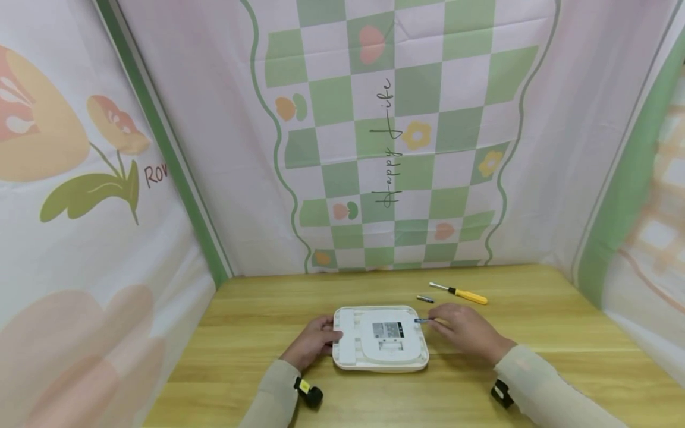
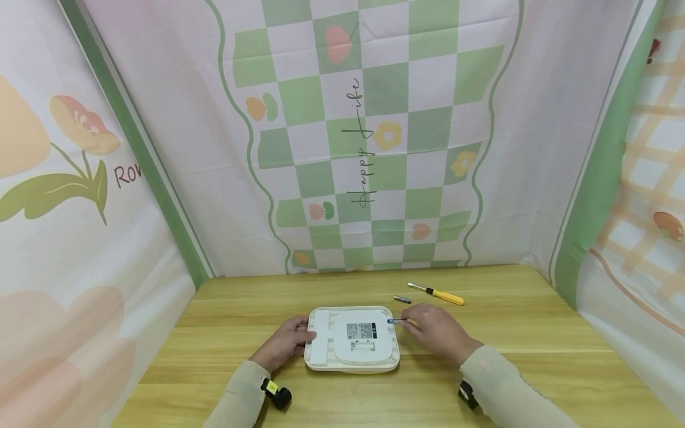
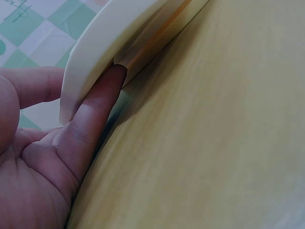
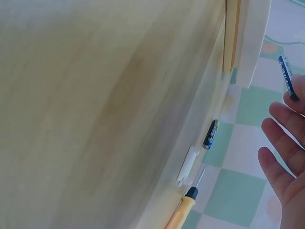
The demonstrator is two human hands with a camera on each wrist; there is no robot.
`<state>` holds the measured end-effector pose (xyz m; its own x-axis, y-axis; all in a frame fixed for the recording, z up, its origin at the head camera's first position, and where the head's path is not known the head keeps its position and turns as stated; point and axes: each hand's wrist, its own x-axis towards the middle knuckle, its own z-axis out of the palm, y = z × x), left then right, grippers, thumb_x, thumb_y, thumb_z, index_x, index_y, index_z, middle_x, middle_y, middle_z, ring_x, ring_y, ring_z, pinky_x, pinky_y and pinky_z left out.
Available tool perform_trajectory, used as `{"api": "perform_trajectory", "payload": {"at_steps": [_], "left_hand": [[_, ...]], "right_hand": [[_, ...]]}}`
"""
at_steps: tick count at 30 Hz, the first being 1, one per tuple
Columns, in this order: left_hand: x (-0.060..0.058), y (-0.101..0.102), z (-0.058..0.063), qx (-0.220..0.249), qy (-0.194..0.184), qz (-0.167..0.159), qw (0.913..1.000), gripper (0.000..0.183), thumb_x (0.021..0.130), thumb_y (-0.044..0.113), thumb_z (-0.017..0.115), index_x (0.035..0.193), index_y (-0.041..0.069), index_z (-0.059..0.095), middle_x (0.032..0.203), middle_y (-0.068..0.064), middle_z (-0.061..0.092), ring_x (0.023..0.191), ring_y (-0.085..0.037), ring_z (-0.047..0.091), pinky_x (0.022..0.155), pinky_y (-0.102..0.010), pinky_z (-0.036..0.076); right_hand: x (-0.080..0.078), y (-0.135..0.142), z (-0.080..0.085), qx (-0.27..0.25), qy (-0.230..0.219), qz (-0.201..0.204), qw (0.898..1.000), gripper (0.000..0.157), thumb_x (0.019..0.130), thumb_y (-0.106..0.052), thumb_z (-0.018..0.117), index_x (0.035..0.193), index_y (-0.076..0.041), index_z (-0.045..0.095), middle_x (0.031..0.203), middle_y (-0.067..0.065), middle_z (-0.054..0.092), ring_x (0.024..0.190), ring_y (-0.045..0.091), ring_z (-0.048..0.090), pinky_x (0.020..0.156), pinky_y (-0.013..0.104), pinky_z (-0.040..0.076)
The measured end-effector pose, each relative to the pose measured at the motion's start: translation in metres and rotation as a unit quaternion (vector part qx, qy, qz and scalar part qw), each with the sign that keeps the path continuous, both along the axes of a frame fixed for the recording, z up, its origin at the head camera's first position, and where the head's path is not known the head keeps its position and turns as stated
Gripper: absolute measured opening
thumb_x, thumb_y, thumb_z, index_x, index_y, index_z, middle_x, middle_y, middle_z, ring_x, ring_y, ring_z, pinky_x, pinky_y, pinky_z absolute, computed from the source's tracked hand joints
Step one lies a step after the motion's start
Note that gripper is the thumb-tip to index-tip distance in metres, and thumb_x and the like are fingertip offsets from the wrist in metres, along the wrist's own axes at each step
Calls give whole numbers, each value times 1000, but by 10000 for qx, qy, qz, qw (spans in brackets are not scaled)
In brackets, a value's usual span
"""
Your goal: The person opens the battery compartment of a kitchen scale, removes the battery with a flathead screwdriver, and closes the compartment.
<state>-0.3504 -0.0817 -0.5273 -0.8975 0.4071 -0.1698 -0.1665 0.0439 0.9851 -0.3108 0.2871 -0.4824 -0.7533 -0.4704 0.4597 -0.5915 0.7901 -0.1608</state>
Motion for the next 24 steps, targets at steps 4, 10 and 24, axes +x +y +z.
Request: {"api": "perform_trajectory", "payload": {"at_steps": [4, 10, 24], "left_hand": [[0, 0, -1, 10, 26, 9, 10000, 52, 94, 10, 64, 139, -6, 43, 109, -12, 66, 91, -23, 65, 72, -35, 57], [0, 0, 0, 9, 42, 9, 10000, 51, 94, 10, 64, 138, -6, 44, 108, -13, 66, 90, -23, 65, 71, -35, 57], [1, 0, 0, -26, 22, 19, 10000, 51, 94, 11, 64, 138, -6, 43, 109, -13, 66, 91, -23, 65, 72, -36, 57]], "right_hand": [[-1, 3, 0, -60, -115, -98, 9999, 15, 89, -21, 72, 102, -13, 73, 100, -1, 71, 95, 19, 66, 84, 42, 54], [-3, 10, -3, -108, -341, -290, 9989, 17, 90, -23, 71, 104, -12, 73, 102, 0, 71, 96, 21, 65, 86, 44, 53], [-10, 32, -10, -163, -843, -686, 9939, 23, 95, -29, 64, 107, -11, 72, 102, -2, 71, 96, 22, 66, 85, 48, 52]]}}
